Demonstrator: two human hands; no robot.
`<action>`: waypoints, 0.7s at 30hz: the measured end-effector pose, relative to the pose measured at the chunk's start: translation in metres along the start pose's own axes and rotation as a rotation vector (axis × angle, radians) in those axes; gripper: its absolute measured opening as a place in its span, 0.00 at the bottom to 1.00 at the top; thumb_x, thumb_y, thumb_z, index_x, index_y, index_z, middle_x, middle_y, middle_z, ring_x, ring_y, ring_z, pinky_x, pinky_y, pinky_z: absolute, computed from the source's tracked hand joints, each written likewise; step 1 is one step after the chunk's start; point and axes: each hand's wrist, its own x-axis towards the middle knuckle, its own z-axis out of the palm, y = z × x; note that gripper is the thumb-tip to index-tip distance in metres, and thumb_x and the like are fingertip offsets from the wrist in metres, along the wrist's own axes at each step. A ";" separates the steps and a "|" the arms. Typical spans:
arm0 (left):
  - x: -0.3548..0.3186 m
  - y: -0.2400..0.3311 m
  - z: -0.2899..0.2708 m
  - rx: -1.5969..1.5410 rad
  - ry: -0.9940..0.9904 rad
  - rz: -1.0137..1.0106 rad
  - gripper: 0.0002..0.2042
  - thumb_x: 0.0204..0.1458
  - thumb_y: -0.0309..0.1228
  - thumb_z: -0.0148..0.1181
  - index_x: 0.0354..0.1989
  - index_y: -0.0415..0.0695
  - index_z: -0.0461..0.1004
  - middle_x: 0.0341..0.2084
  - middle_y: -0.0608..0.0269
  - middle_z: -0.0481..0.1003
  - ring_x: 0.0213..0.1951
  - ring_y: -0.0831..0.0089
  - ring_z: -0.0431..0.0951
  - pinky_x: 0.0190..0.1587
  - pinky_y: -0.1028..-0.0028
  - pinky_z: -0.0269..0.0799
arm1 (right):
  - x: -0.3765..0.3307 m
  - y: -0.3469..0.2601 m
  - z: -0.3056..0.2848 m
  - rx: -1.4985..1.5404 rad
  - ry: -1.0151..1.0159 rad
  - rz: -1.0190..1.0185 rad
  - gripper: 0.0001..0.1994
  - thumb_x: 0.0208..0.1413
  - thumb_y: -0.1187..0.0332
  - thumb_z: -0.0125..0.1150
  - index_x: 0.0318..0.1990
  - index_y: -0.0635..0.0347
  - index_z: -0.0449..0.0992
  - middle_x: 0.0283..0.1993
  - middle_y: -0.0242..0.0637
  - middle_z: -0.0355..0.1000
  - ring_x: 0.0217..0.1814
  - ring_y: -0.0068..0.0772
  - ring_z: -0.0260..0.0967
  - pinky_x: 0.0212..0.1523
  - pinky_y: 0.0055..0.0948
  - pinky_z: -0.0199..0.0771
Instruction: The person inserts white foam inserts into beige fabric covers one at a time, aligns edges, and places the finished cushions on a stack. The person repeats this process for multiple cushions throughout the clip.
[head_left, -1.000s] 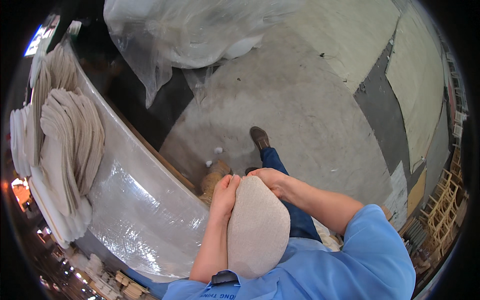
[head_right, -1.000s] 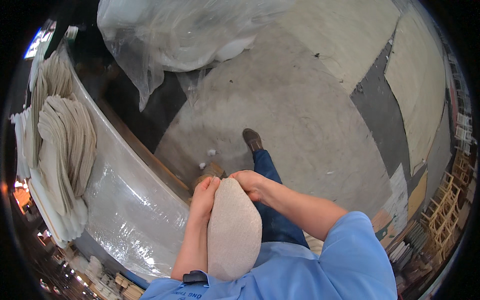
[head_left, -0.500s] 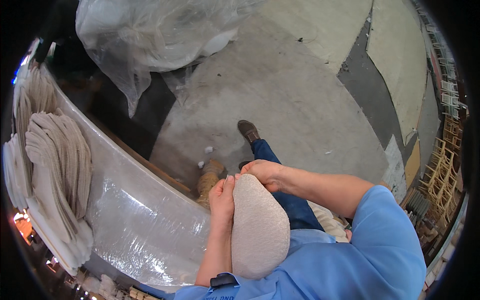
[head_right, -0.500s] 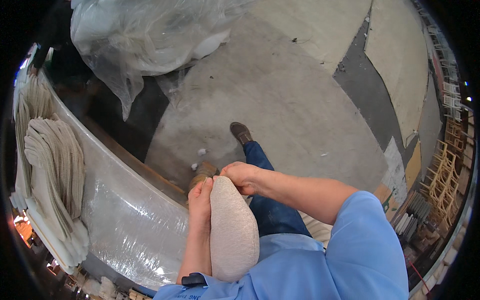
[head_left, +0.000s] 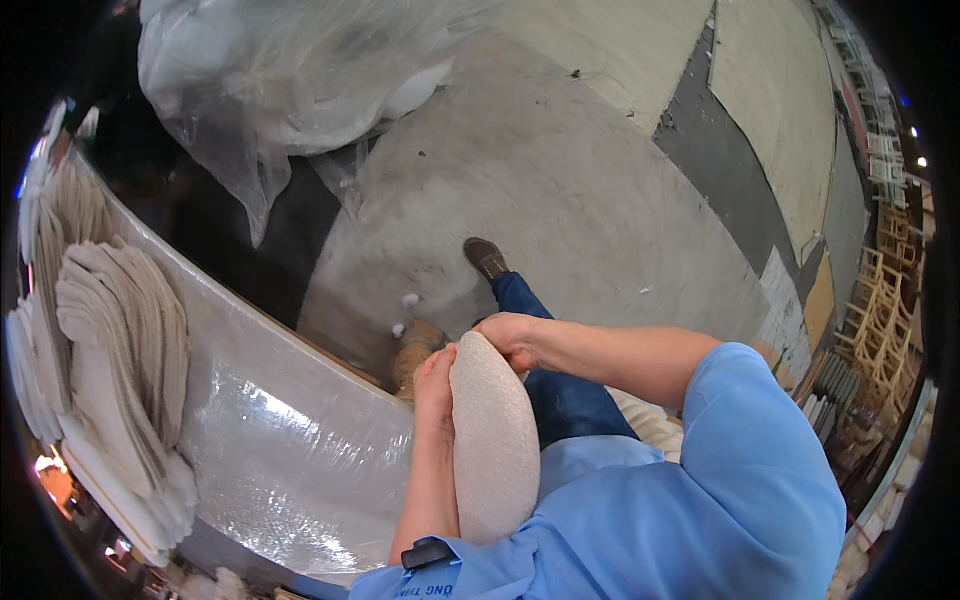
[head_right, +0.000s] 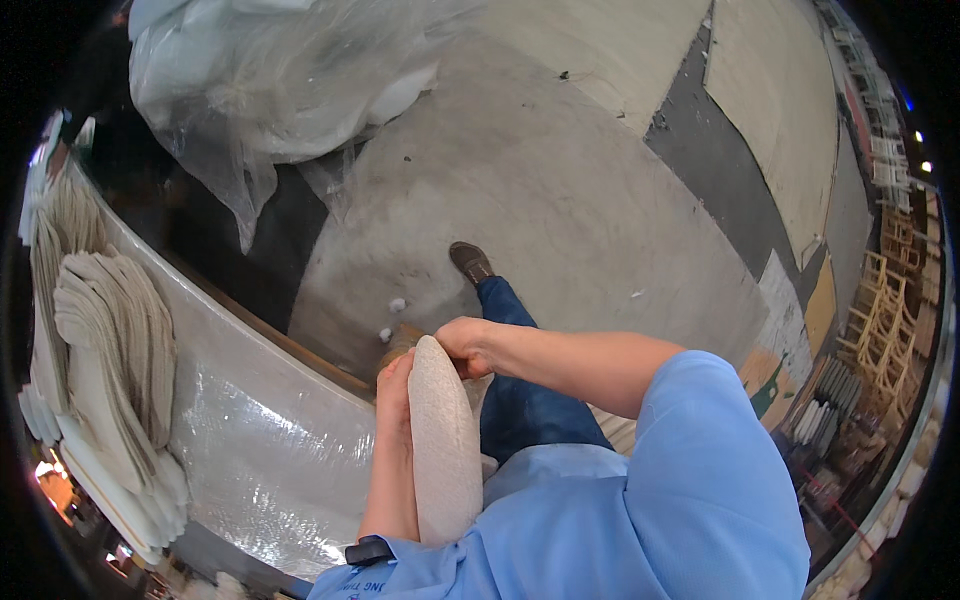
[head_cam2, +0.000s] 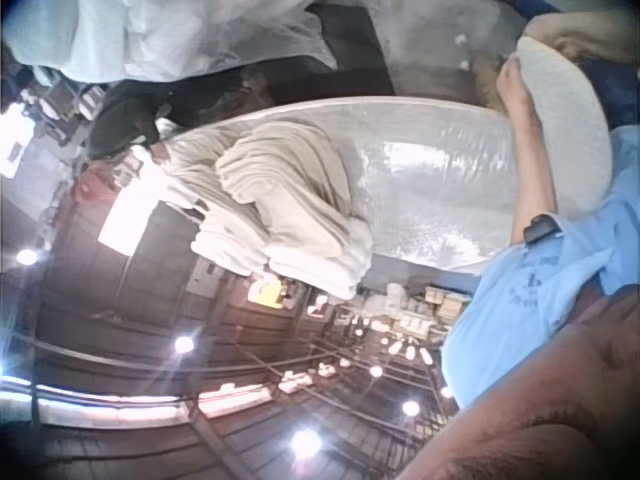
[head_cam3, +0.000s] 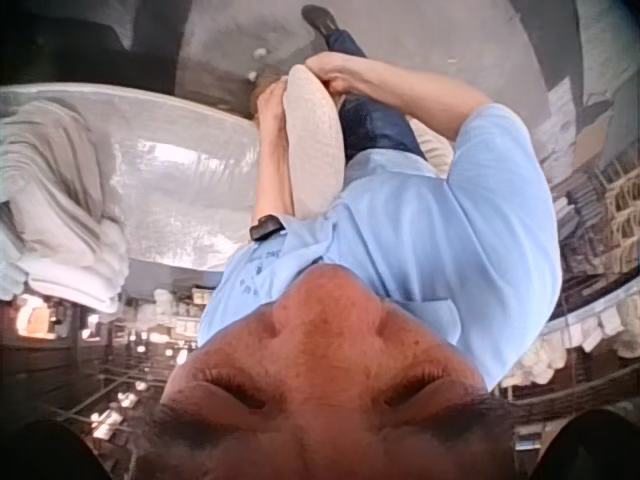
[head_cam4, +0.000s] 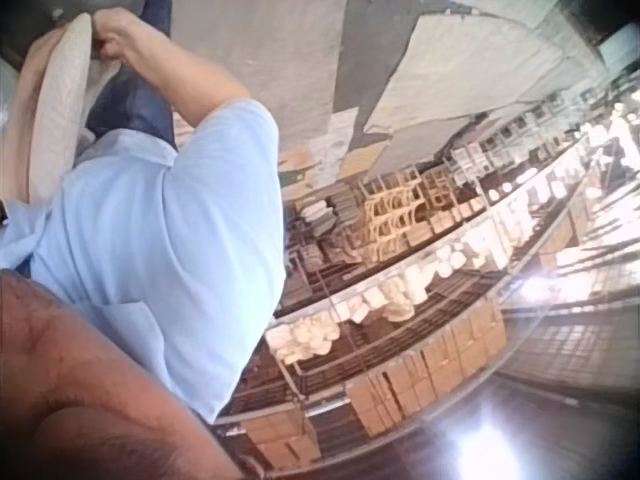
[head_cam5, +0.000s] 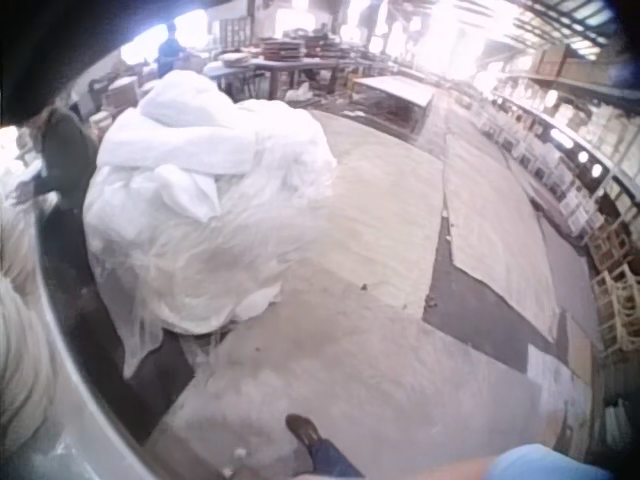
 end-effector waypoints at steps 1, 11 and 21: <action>-0.001 0.001 0.000 0.012 -0.011 -0.003 0.13 0.69 0.39 0.61 0.37 0.43 0.82 0.28 0.72 0.79 0.30 0.83 0.76 0.36 0.76 0.72 | -0.005 0.003 -0.003 -0.067 0.016 -0.091 0.09 0.67 0.66 0.64 0.44 0.65 0.79 0.44 0.41 0.80 0.44 0.35 0.81 0.46 0.42 0.85; 0.036 -0.016 -0.024 0.499 0.065 0.449 0.15 0.70 0.37 0.58 0.37 0.39 0.82 0.30 0.68 0.80 0.31 0.77 0.76 0.37 0.72 0.74 | -0.055 0.072 0.064 0.413 0.165 -0.913 0.23 0.80 0.51 0.38 0.64 0.57 0.71 0.58 0.33 0.72 0.60 0.27 0.68 0.63 0.31 0.68; -0.005 0.026 -0.052 0.395 0.112 0.756 0.21 0.71 0.36 0.56 0.68 0.39 0.71 0.56 0.59 0.78 0.57 0.70 0.76 0.63 0.68 0.70 | 0.000 0.074 0.073 -0.081 0.310 -0.989 0.25 0.78 0.49 0.41 0.61 0.61 0.75 0.59 0.43 0.76 0.63 0.36 0.70 0.68 0.35 0.65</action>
